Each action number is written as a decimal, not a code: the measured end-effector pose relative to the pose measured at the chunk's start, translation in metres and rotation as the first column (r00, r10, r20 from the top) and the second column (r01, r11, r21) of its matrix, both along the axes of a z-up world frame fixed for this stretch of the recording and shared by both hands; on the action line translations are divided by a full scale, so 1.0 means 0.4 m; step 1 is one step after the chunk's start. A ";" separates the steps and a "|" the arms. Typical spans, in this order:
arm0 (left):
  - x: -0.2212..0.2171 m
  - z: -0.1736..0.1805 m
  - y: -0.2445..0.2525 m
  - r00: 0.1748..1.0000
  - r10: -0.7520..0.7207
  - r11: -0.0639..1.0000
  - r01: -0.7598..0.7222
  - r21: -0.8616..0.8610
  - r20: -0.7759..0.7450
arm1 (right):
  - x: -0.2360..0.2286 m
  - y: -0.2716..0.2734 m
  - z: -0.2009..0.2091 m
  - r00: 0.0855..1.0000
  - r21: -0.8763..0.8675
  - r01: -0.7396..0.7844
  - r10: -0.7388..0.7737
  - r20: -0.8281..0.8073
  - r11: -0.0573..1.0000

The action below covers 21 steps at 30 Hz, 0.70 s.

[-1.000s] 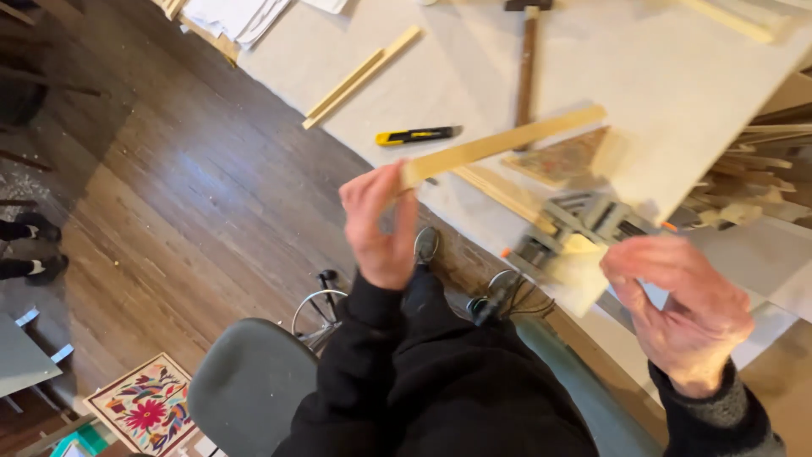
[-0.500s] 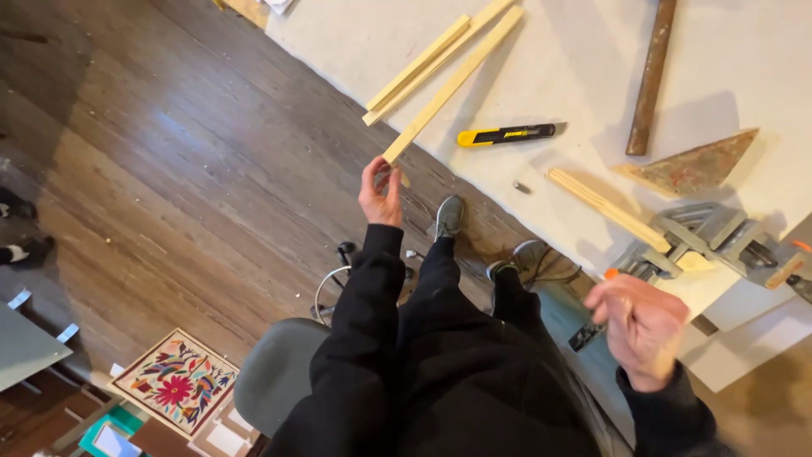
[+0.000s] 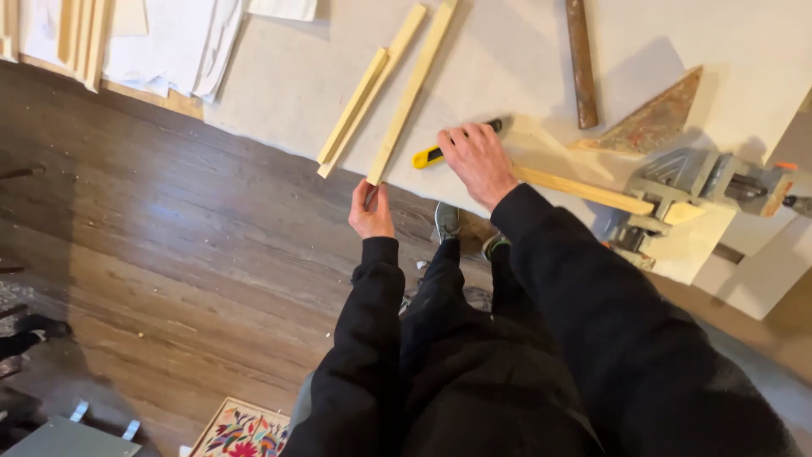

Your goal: Assembling wooden picture frames by gluing, clamping, and hammering pieces together.

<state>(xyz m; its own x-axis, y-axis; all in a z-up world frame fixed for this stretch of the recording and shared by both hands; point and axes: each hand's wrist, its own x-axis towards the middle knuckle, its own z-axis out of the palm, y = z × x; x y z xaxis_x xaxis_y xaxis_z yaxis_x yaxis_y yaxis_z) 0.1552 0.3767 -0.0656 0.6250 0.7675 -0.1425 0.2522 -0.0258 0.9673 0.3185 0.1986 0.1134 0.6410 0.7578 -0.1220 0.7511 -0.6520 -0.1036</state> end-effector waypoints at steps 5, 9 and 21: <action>-0.041 -0.034 0.029 1.000 -0.009 1.000 0.009 -0.011 0.001 | -0.007 -0.071 0.082 0.997 0.362 0.050 -0.067 0.035 0.931; -0.083 0.100 0.020 0.992 -0.118 0.990 0.121 0.074 -0.054 | -0.075 -0.274 0.297 0.947 0.571 0.288 -0.142 -0.288 0.769; 0.176 0.518 -0.582 0.333 -0.932 0.199 0.802 0.564 -0.145 | -0.412 -0.862 0.211 0.379 0.527 0.822 -0.483 -0.789 -0.216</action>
